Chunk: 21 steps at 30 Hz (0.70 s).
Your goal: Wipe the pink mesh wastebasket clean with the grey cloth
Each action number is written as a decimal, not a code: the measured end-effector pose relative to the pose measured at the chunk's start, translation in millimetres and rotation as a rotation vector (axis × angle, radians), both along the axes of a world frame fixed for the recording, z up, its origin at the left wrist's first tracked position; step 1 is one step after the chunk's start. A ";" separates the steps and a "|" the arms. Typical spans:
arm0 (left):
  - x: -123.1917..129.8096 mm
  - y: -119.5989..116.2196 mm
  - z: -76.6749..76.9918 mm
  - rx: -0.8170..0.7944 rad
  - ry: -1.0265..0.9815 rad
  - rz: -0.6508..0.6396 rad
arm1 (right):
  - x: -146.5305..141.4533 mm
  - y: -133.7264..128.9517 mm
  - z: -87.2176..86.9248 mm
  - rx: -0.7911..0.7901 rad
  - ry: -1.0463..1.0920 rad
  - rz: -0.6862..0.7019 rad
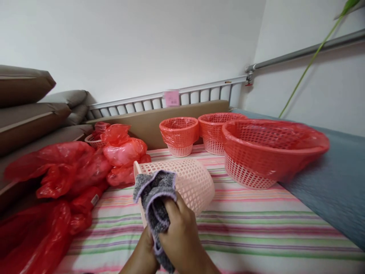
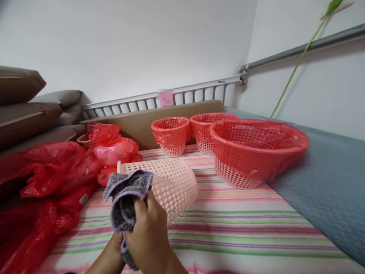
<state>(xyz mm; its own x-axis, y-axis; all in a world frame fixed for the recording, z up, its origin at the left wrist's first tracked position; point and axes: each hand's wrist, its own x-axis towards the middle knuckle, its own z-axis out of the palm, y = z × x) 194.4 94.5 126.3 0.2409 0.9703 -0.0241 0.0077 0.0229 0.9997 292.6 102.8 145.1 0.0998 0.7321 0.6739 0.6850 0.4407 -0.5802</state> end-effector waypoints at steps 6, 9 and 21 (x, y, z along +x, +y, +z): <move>-7.7 -4.1 -10.5 0.063 0.084 -0.155 | 76.1 45.3 -14.7 -0.087 -0.025 -0.395; -11.9 -5.8 -18.0 0.084 0.128 -0.222 | 118.3 62.2 -27.9 -0.146 0.022 -0.570; 1.6 3.6 21.3 -0.103 -0.143 -0.115 | 89.9 57.3 -23.5 -0.127 0.116 -0.412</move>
<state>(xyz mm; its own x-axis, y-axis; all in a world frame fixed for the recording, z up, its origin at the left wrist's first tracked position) 196.0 98.1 147.5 0.3582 0.9302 -0.0799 -0.1253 0.1327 0.9832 382.6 160.1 121.6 0.4696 0.6917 0.5486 0.7159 0.0653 -0.6952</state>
